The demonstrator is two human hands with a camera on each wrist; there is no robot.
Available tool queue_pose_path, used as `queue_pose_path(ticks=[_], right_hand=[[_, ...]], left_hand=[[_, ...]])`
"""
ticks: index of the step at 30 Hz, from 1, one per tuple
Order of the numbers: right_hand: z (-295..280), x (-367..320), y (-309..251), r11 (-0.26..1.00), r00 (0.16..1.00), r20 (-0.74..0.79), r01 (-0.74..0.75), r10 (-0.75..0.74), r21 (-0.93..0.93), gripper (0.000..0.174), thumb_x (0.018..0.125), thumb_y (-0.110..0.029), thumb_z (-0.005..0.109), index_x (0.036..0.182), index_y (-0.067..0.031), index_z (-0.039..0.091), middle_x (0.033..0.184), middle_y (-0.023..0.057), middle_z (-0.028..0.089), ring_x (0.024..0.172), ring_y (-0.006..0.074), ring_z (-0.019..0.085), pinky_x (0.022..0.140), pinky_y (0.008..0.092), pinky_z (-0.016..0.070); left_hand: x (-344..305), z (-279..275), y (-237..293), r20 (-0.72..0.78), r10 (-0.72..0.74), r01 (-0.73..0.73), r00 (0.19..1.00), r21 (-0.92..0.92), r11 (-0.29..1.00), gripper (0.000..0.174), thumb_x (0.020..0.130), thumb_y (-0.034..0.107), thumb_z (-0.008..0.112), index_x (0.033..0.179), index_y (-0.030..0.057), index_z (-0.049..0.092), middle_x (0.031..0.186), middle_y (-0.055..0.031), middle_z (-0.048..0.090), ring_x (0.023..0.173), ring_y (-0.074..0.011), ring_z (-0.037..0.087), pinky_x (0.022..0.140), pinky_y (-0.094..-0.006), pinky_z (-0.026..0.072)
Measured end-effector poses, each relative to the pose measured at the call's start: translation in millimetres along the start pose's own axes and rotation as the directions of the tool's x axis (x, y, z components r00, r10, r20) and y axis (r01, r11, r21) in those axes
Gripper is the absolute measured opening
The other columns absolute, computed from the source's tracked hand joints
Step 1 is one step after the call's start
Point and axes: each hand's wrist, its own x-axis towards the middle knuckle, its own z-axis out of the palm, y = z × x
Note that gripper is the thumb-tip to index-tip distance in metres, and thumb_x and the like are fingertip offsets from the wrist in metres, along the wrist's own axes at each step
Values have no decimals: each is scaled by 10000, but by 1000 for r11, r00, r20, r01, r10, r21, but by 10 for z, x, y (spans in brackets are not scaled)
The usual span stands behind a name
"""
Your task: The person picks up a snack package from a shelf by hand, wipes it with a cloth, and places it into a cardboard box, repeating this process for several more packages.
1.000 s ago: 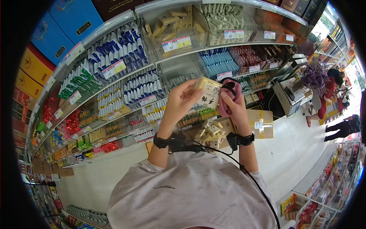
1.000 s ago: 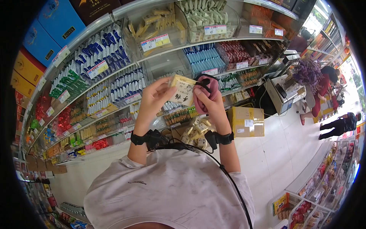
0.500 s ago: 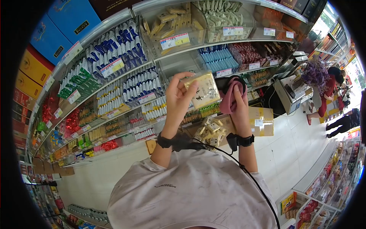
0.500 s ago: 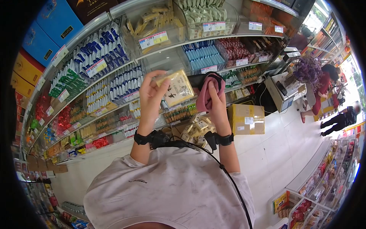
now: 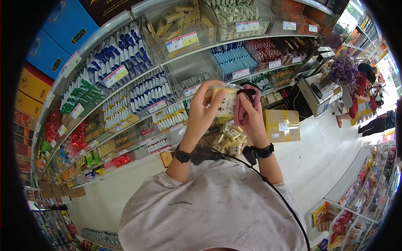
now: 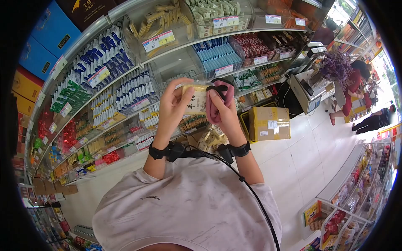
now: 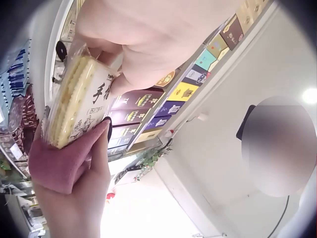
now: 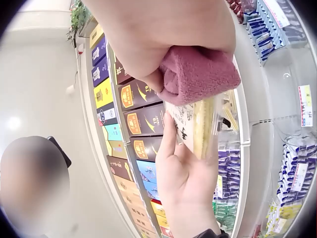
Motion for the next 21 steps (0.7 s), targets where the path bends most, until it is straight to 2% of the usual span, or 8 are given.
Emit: queue_pose_path(ticks=[3, 6, 9, 12, 15, 18, 21], right_hand=[[-57, 22, 12, 996, 1000, -9, 28, -28, -80, 122, 1009, -134, 640, 1100, -84, 576, 712, -64, 556, 540, 22, 484, 464, 186, 321], [-83, -1, -37, 987, 999, 27, 40, -36, -157, 71, 992, -127, 664, 1019, -82, 617, 707, -59, 571, 564, 14, 481, 488, 185, 327], [-187, 17, 23, 948, 998, -1, 60, -63, -312, 83, 973, -114, 690, 939, -59, 638, 728, -39, 604, 602, 18, 489, 535, 199, 372], [-153, -8, -43, 922, 996, 23, 93, -91, -376, 133, 958, -102, 711, 869, -34, 639, 745, -24, 624, 641, 31, 509, 585, 216, 416], [-207, -6, -19, 906, 993, 50, 115, -104, -406, 111, 965, -97, 698, 944, -15, 626, 775, -6, 633, 672, 44, 541, 598, 224, 440], [-256, 15, 78, 947, 991, 20, 135, -135, -293, 133, 966, -96, 697, 1027, -14, 611, 832, 11, 649, 709, 49, 556, 609, 226, 447], [-273, 13, -34, 927, 993, 95, 101, -71, -360, 200, 952, -93, 711, 1093, -18, 592, 876, 24, 660, 738, 53, 568, 625, 230, 461]], left_hand=[[25, -53, -20, 33, 0, -2, 999, 57, 998, 243, 1028, 154, 639, 1231, 28, 593, 1027, -62, 716, 916, -69, 640, 767, -223, 504], [27, -107, 22, 80, -58, 49, 995, 117, 992, 229, 1026, 153, 640, 1214, 30, 599, 1001, -40, 707, 890, -61, 630, 762, -228, 491], [57, -186, -34, 145, 41, -80, 989, 273, 959, 237, 1020, 157, 649, 1214, 31, 600, 983, -34, 700, 865, -59, 620, 752, -233, 480], [26, -160, 47, 135, -24, -21, 991, 321, 947, 242, 1008, 157, 664, 1198, 25, 595, 977, -46, 709, 856, -61, 618, 739, -237, 477], [-9, -73, 13, -6, -70, 70, 998, 232, 970, 241, 995, 154, 682, 1183, 33, 593, 970, -61, 720, 852, -59, 610, 721, -238, 473], [8, -98, -108, 2, -35, 34, 999, 202, 979, 260, 982, 155, 699, 1185, 41, 583, 968, -75, 729, 852, -62, 607, 730, -241, 479], [30, -155, -75, 88, -92, 74, 992, 193, 978, 261, 960, 150, 723, 1176, 50, 616, 988, -72, 729, 859, -67, 604, 738, -242, 484]])
